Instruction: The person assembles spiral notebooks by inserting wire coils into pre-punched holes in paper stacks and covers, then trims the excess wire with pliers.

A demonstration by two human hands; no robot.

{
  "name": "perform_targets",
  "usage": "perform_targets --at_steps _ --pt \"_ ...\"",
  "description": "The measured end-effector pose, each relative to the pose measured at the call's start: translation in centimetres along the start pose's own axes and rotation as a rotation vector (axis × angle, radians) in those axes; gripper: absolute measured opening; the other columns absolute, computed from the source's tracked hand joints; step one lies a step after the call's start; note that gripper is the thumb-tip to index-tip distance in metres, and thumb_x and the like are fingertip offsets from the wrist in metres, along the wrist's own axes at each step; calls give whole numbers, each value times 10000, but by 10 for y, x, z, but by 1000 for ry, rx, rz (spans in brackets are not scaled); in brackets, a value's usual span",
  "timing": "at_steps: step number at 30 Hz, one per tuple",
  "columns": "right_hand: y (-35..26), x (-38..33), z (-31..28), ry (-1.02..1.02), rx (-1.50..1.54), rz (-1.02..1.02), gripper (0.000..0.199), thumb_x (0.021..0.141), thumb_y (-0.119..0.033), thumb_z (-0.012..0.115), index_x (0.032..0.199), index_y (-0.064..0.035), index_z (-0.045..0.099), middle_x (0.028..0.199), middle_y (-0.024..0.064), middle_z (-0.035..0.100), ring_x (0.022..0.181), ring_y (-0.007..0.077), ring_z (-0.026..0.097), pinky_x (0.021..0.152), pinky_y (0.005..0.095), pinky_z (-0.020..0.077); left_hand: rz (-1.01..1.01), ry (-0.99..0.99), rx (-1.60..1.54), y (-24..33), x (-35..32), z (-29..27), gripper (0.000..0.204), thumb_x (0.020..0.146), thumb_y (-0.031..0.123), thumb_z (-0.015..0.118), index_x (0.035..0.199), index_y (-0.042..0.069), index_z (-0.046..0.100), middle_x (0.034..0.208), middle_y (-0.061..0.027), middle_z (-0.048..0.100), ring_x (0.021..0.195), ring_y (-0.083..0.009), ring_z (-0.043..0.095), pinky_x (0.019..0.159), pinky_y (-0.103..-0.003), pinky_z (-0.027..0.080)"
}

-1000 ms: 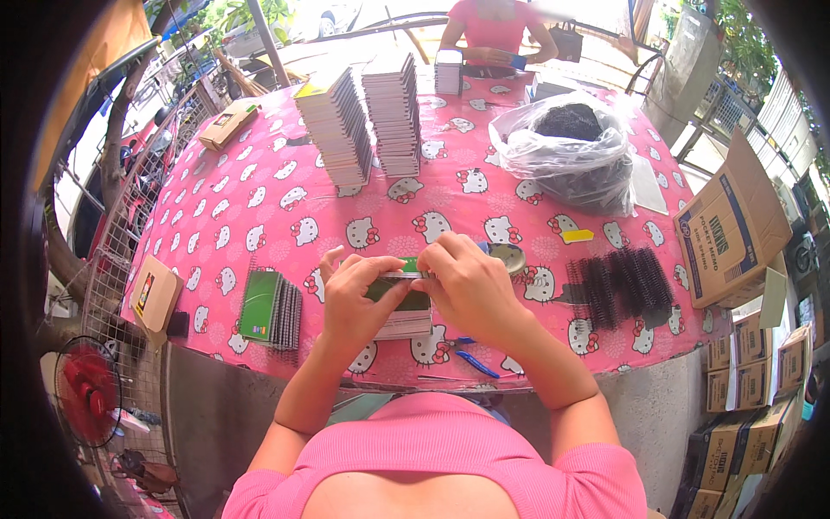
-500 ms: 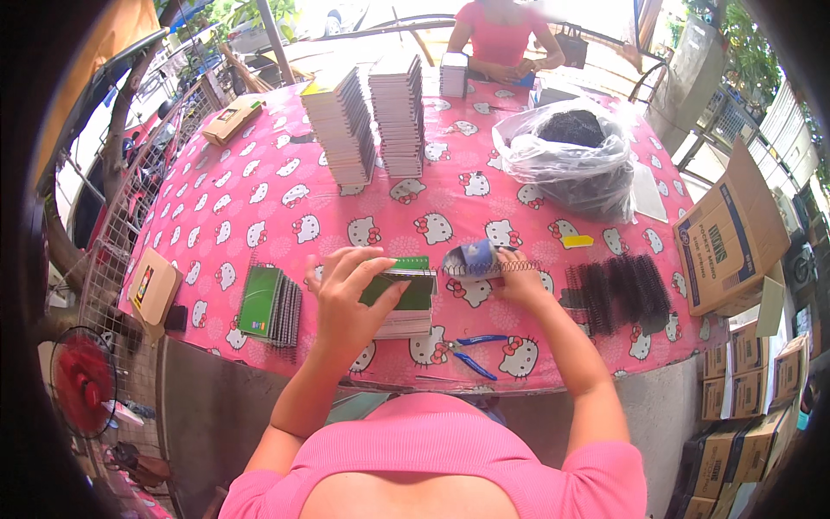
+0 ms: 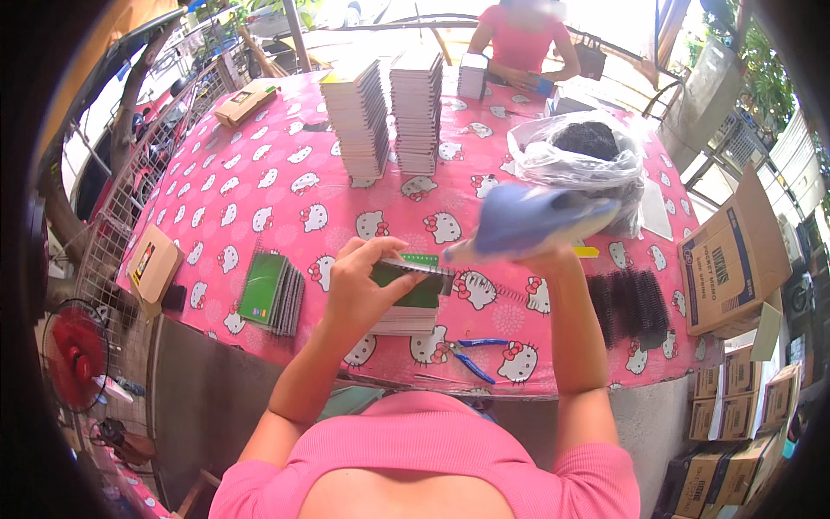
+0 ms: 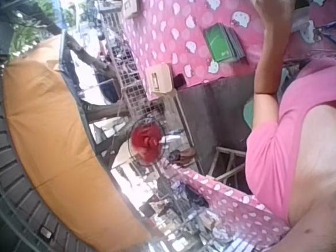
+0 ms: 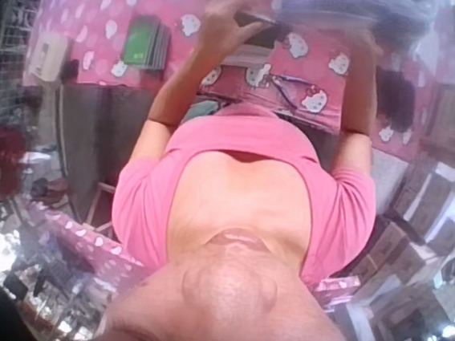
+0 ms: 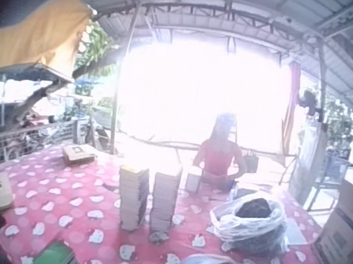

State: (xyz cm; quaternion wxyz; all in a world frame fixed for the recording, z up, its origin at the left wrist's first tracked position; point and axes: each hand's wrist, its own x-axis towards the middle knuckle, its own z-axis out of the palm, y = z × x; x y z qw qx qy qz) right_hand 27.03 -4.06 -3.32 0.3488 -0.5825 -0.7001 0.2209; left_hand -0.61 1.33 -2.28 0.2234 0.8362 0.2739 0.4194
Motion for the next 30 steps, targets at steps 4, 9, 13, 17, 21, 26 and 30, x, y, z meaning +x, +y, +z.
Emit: perform_targets --at_steps 4,9,13,17,21,26,30 --pt "-12 18 7 91 -147 59 274 675 -72 721 928 -47 617 817 45 643 750 205 624 693 317 485 -44 -17 -25 1 3 -5 440 645 148 842 1035 58 659 858 -82 657 851 -197 635 725 -323 516" --pt "-7 26 25 103 -136 -95 310 627 -9 681 927 -31 608 799 112 641 746 194 634 674 325 481 -55 31 -22 -5 1 -7 410 667 139 833 1026 63 648 978 -73 643 883 -192 645 714 -309 529" --pt "-40 26 21 37 348 -34 322 622 -3 667 938 -39 613 838 49 642 789 123 592 740 286 476 -98 142 -113 -18 -7 -13 382 709 86 803 1035 33 610 1034 -97 621 924 -206 627 763 -318 508" --pt "-43 37 25 52 181 -19 349 618 0 667 962 -36 622 836 55 644 793 109 575 741 280 474 -278 204 -663 -33 -27 -3 335 780 -28 732 1078 6 583 1021 -66 630 911 -106 612 718 -234 515" --pt "-60 41 30 -45 364 -22 365 631 -4 688 990 -17 621 848 57 657 816 112 600 735 294 486 -359 253 -832 -36 -35 -5 306 803 -72 687 1090 -25 593 996 -94 670 871 -119 640 722 -232 527" --pt "-57 37 28 -20 630 -61 402 641 9 711 1030 -37 623 890 67 669 840 134 628 756 296 495 -389 263 -808 -36 -32 -7 316 826 -89 648 1136 -33 629 966 -98 696 874 -125 652 764 -242 533" --pt "-46 62 38 64 -349 70 411 643 -74 698 1035 -99 579 942 152 657 890 335 640 748 407 505 -450 221 -686 -41 -32 -9 338 834 -65 663 1167 -15 634 1013 -89 683 855 -93 629 720 -219 524"
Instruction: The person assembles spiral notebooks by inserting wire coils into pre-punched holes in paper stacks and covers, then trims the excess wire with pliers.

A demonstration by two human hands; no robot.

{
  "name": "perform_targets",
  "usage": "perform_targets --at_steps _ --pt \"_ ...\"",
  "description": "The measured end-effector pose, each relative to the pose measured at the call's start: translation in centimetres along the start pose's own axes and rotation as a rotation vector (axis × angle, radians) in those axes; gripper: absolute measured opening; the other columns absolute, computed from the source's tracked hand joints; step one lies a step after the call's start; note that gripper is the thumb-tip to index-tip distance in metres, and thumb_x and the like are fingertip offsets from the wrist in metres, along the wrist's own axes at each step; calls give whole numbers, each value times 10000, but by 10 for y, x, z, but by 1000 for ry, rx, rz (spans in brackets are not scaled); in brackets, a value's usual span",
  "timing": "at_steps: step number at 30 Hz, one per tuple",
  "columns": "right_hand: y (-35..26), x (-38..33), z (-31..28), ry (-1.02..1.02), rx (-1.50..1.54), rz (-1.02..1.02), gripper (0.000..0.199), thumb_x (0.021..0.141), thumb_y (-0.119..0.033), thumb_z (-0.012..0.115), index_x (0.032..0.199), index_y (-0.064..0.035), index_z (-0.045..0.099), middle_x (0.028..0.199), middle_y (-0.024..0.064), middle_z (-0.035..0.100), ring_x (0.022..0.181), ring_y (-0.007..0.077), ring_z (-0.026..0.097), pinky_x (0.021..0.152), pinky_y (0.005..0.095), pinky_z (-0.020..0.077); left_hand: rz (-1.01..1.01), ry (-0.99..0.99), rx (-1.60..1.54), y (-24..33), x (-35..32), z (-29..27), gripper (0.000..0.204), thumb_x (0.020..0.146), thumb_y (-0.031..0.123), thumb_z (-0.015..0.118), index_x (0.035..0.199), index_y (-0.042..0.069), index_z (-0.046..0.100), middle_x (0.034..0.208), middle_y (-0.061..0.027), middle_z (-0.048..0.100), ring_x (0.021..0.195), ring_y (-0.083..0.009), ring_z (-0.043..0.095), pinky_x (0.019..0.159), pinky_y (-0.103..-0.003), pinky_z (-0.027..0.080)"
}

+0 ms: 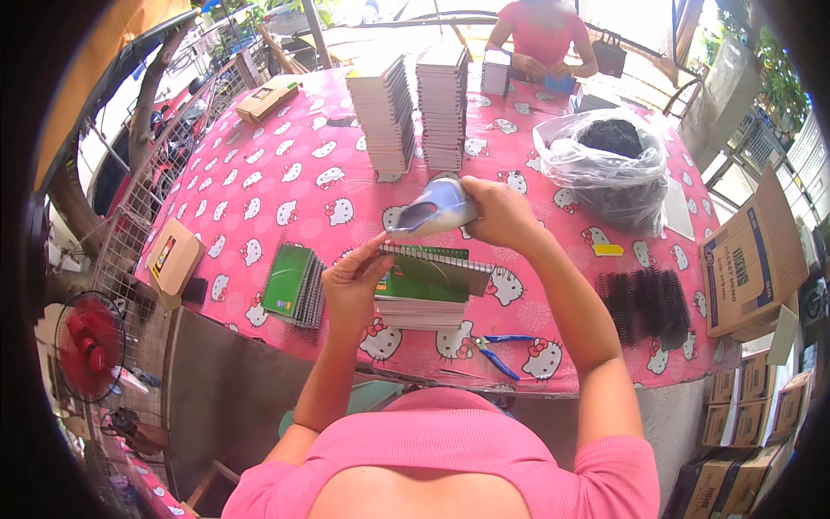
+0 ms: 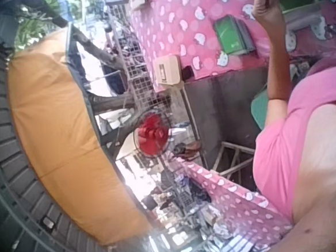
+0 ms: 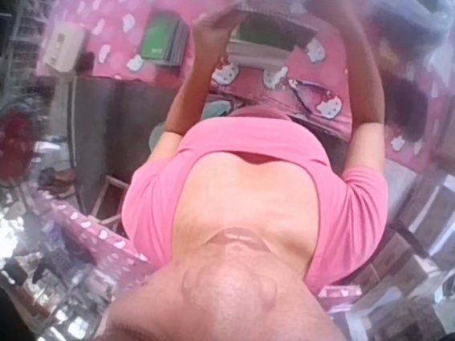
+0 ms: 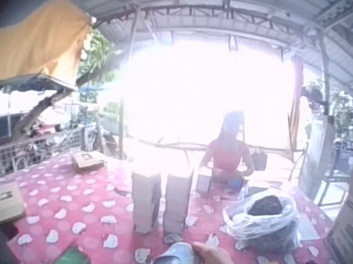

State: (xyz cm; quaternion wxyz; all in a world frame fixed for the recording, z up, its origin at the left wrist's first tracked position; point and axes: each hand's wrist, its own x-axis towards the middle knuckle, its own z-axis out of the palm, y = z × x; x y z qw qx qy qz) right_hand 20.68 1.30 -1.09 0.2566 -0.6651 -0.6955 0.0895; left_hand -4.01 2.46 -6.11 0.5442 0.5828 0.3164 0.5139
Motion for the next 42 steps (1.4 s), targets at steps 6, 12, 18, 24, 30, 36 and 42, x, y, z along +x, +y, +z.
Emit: perform_targets --at_steps 6,12,18,24,30,36,42 --pt "88 -64 56 193 -342 425 367 704 -110 697 1043 -80 560 1035 130 621 958 357 612 741 479 499 -44 -148 -331 3 2 -7 284 798 -76 699 1068 -4 645 974 -71 685 869 -119 644 735 -252 544" --pt "103 -158 105 108 -450 311 660 674 -337 800 1197 -67 500 1206 110 519 1156 311 484 898 461 430 674 -86 192 42 -2 15 226 739 -91 741 892 2 603 943 -148 687 877 -188 676 736 -307 563" --pt "11 -223 127 71 -179 191 503 736 -311 758 1137 -65 581 1141 131 538 1092 327 495 897 443 410 602 -230 417 2 -27 6 235 699 -86 758 893 -4 654 928 -138 690 877 -238 676 749 -329 548" --pt "-49 -188 50 137 422 204 385 798 -233 705 1128 -55 613 1047 146 569 997 346 532 883 444 419 499 -68 370 7 -34 19 214 705 -72 766 869 -3 648 949 -153 687 881 -210 672 756 -305 540" --pt "-87 -147 26 309 57 -11 397 800 -252 718 1114 -30 621 1010 158 582 951 322 559 821 403 464 543 -117 313 -1 -37 17 243 696 -111 737 905 -11 660 941 -152 683 856 -237 668 717 -310 539" --pt "-80 -144 26 15 588 145 368 844 -262 698 1079 12 626 923 139 627 831 260 606 751 346 499 608 -125 305 -4 -36 12 243 691 -118 733 891 -3 658 919 -144 687 847 -247 670 727 -329 541" --pt "-61 -153 47 -280 1328 456 343 930 -278 612 1112 12 620 977 93 648 890 182 619 797 340 507 795 -125 370 1 -22 4 211 713 -103 731 878 -2 647 901 -140 684 827 -260 672 729 -336 547"
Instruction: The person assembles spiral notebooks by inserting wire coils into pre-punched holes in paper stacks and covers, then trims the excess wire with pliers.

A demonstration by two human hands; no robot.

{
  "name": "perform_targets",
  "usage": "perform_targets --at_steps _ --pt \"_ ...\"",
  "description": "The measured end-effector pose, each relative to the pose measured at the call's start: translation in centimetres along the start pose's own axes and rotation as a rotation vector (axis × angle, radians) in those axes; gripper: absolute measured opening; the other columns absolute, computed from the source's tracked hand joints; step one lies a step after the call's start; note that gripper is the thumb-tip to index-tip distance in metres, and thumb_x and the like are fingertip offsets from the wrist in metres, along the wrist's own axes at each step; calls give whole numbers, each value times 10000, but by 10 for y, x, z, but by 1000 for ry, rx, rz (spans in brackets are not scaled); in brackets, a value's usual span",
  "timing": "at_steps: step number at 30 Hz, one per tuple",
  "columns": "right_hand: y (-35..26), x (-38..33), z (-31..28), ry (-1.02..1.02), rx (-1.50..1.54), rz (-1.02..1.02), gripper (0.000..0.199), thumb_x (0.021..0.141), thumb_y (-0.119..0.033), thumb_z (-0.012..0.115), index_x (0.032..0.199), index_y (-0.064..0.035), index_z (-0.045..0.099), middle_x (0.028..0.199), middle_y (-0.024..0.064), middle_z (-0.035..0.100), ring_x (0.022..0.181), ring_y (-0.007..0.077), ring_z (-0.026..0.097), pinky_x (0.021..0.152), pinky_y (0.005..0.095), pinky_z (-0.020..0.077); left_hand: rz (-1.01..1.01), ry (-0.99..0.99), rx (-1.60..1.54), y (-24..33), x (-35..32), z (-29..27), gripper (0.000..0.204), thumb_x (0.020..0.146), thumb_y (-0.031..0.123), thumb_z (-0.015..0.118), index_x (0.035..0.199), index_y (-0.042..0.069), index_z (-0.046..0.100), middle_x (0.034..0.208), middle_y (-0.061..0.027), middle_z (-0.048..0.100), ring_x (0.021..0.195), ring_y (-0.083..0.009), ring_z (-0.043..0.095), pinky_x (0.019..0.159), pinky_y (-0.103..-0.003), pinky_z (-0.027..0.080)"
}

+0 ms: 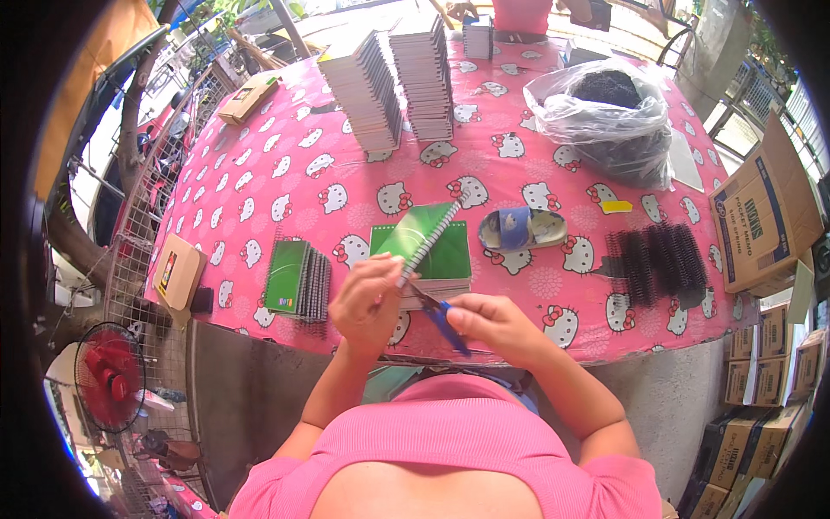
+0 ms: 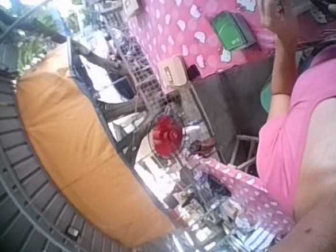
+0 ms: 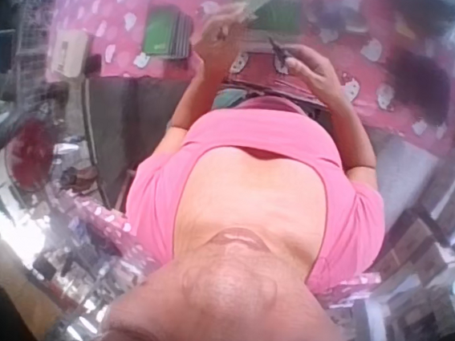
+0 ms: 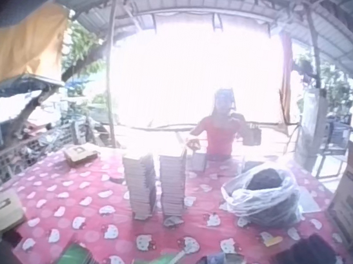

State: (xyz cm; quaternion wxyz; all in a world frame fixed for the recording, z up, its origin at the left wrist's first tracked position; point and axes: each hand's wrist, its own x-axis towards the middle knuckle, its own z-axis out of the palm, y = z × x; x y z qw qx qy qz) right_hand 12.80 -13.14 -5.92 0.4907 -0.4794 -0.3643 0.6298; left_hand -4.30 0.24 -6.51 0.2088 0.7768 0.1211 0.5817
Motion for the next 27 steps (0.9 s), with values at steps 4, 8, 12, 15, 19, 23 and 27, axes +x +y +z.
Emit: perform_targets --at_steps 4,8,12,15,19,23,27 --pt "60 -15 -27 381 -990 -338 358 835 -266 701 1095 -32 629 1103 183 606 1027 337 578 883 449 463 -407 457 30 -15 19 -51 201 820 -9 705 994 9 606 996 -113 662 930 -183 631 809 -308 517" --pt "108 -28 -63 558 -1413 -344 418 749 -247 753 1083 -30 627 1162 202 568 1078 391 537 933 467 425 -214 546 80 -42 40 -129 147 926 53 570 1068 16 578 986 -67 611 920 -142 553 833 -287 450" --pt "69 0 -63 641 -947 -398 416 764 -277 748 1077 -32 629 1169 185 567 1053 332 557 896 392 445 -139 25 546 -60 60 -179 195 886 44 533 1069 61 597 920 -54 596 848 -172 521 885 -349 361" --pt "5 34 -31 636 -578 -283 485 797 -355 734 1113 -7 613 1095 170 588 985 246 579 829 345 463 -145 -511 702 -115 34 -181 227 834 119 565 1054 108 615 911 -45 596 887 -213 525 951 -398 263" --pt "5 71 -31 614 -553 -289 554 798 -388 734 1145 16 584 1026 133 609 912 210 587 774 346 469 -439 -935 709 -139 -2 -162 585 955 451 361 1434 114 347 1465 -122 358 1404 -219 253 1122 -568 -18" --pt "5 62 -51 617 -755 -320 452 798 -293 753 1058 28 567 956 93 614 868 184 582 758 340 474 -456 -717 650 -125 2 -158 713 957 589 287 1497 126 229 1556 -98 222 1459 -251 121 1103 -611 -86" --pt "-24 45 -30 543 -219 -419 279 794 30 675 988 -22 481 908 66 591 867 171 563 783 350 469 -497 -134 71 -66 16 -98 606 962 209 535 1475 53 251 1519 -147 280 1409 -262 257 1147 -439 165"
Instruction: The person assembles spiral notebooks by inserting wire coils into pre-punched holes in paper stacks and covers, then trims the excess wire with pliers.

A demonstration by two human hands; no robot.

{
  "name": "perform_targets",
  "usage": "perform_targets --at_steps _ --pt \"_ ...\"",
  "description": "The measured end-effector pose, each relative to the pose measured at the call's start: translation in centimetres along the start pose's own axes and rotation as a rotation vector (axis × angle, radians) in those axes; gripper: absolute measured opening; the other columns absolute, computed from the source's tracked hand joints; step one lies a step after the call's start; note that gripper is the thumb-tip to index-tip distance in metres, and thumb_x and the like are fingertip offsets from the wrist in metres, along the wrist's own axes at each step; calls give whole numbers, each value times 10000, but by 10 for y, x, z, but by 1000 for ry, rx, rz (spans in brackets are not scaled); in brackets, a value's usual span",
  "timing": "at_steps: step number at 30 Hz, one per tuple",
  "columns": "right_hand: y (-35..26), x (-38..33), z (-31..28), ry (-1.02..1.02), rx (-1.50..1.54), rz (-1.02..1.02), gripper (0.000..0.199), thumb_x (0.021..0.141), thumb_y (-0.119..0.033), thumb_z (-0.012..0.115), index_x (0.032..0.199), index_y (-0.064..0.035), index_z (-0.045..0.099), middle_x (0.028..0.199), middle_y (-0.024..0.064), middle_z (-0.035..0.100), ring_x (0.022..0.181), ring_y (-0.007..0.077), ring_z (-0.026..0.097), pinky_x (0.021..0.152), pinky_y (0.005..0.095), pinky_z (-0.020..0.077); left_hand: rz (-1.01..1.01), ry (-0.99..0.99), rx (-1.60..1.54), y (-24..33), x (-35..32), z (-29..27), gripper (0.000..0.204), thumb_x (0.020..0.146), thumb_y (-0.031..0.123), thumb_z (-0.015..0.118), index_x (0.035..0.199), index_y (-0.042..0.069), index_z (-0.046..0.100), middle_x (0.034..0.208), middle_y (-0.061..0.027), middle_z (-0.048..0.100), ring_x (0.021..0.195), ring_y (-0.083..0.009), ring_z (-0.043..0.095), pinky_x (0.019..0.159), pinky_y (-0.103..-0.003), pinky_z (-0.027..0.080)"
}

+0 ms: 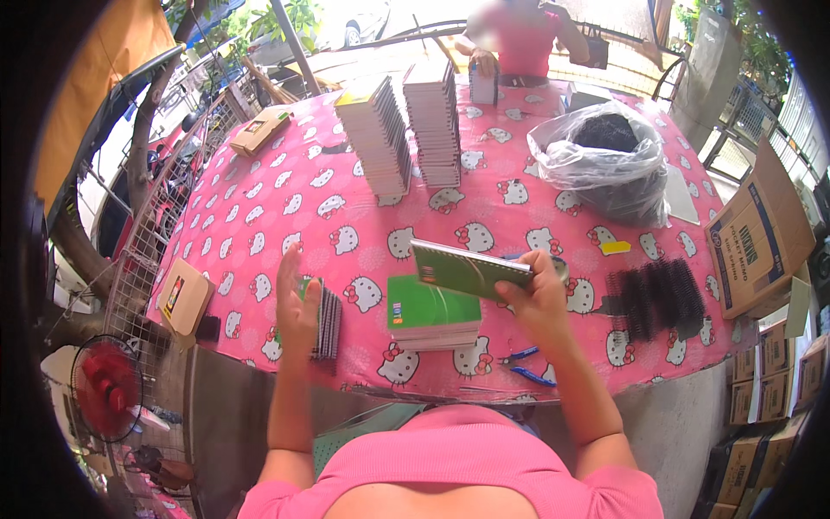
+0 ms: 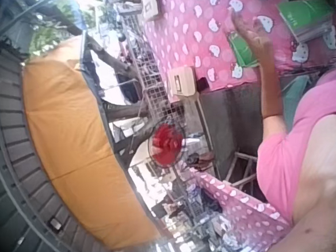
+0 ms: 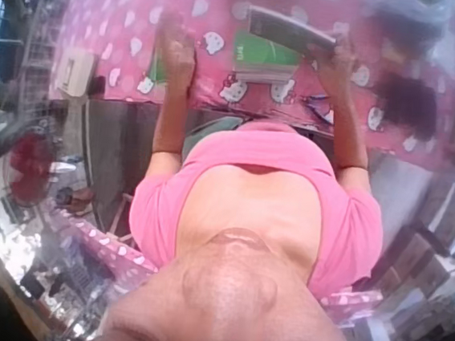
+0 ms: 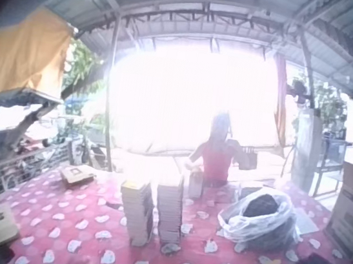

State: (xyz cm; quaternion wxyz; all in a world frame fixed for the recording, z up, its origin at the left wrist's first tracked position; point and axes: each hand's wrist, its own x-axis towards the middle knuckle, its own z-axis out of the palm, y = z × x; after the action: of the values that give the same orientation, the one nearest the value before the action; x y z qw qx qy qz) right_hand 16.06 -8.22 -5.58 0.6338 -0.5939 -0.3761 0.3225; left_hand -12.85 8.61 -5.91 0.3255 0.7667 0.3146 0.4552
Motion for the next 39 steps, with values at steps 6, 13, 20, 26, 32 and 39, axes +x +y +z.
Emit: perform_targets --at_steps 6,13,20,26,32,39 --pt "29 -6 42 -122 -152 -291 305 817 81 620 1011 -51 425 999 101 551 953 181 534 846 325 435 39 -71 -159 53 -36 95 637 910 54 580 1455 19 254 1488 -178 293 1365 -327 317 1121 -399 223" --pt "13 -5 23 -242 -330 -477 433 764 11 715 1097 -45 443 1034 145 566 1016 278 559 881 373 439 231 -209 358 98 -5 108 208 841 192 681 1039 129 693 986 -22 688 934 -155 604 1055 -548 141" --pt "135 11 -199 601 -1275 57 332 707 -242 787 893 -41 601 948 156 577 959 330 572 823 417 478 207 -150 281 109 4 112 34 780 181 730 803 161 745 811 55 687 845 -138 592 1042 -509 140" --pt "148 6 -230 518 -1314 227 195 775 -55 639 960 -36 581 1016 204 563 942 381 608 807 430 506 263 46 302 100 -4 125 64 781 231 733 836 199 743 927 37 674 1032 -203 558 1090 -497 66" --pt "62 13 -144 375 -966 -166 331 731 66 574 1037 -37 649 1067 183 544 1003 359 561 860 402 468 296 -50 215 106 5 114 168 723 118 767 863 41 715 874 -55 668 861 -252 578 838 -367 427" --pt "-31 -23 -14 -61 -456 -497 271 802 -11 696 1070 -54 698 870 81 609 720 142 619 611 263 486 314 -35 204 102 -2 114 209 690 107 799 878 52 726 855 -51 667 813 -203 570 735 -333 434"
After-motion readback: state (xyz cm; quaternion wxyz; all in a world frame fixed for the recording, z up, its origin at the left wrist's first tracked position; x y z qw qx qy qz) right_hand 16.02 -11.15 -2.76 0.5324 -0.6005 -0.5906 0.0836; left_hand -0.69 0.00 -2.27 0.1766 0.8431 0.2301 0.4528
